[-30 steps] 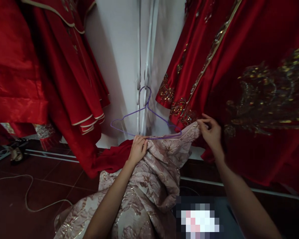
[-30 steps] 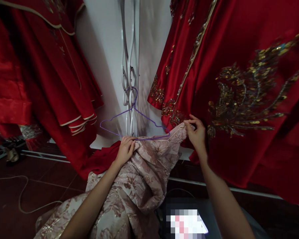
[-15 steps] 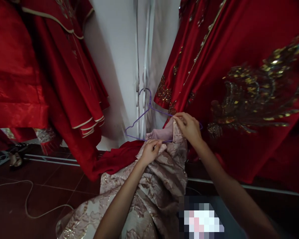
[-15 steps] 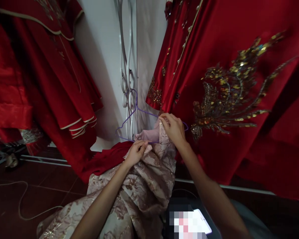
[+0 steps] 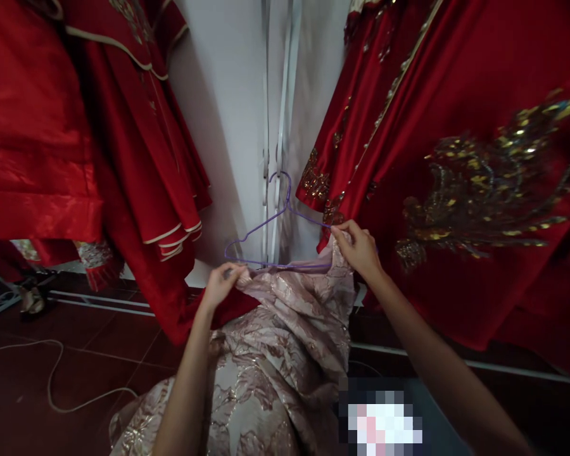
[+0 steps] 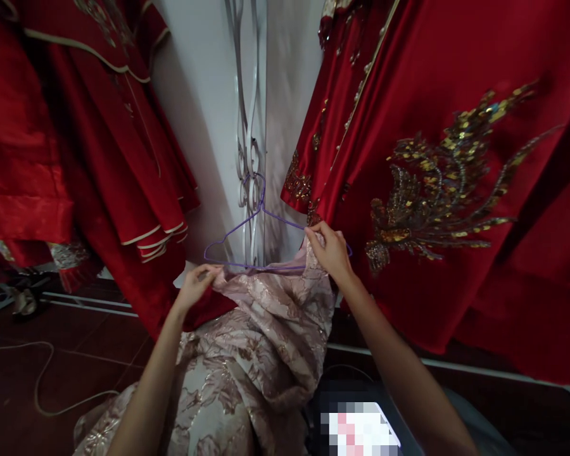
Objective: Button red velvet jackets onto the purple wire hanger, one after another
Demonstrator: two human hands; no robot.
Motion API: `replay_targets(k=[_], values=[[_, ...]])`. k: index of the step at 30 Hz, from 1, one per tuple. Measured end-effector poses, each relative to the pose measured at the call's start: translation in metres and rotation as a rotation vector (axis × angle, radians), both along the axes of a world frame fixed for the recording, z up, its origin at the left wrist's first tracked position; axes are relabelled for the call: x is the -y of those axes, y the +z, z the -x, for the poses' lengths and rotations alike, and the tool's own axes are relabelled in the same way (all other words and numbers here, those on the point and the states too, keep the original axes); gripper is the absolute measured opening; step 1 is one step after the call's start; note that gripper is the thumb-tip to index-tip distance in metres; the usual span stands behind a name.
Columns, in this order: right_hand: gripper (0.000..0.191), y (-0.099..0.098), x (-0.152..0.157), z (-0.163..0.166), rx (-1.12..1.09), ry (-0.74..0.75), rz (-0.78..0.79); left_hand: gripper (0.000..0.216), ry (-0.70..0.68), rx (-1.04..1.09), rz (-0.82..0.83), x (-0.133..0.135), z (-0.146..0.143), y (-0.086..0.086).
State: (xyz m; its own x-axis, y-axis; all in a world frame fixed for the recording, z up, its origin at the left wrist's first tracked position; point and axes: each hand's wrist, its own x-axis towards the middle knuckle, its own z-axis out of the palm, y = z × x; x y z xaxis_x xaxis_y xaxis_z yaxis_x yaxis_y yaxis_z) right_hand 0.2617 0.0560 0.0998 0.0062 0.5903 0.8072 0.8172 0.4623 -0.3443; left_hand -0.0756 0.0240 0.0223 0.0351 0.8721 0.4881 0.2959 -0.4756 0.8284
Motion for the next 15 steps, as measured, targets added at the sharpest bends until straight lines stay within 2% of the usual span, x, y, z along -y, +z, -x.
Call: replay_targets(k=[2, 5, 8, 12, 15], values=[[0.024, 0.007, 0.001, -0.006, -0.009, -0.011, 0.006, 0.028, 0.138, 0.054, -0.012, -0.011, 0.021, -0.007], [0.024, 0.013, 0.001, -0.011, -0.02, -0.025, -0.005, 0.028, 0.249, 0.031, -0.064, -0.024, 0.039, -0.014], [0.023, 0.014, -0.001, -0.01, -0.031, -0.028, -0.023, 0.029, 0.275, 0.028, -0.056, -0.031, 0.044, -0.023], [0.025, 0.011, -0.001, -0.008, -0.049, -0.027, -0.043, 0.033, 0.307, 0.147, -0.046, -0.035, 0.04, -0.034], [0.026, 0.012, -0.001, -0.009, -0.045, -0.039, -0.061, 0.035, 0.323, 0.2, -0.075, -0.039, 0.037, -0.035]])
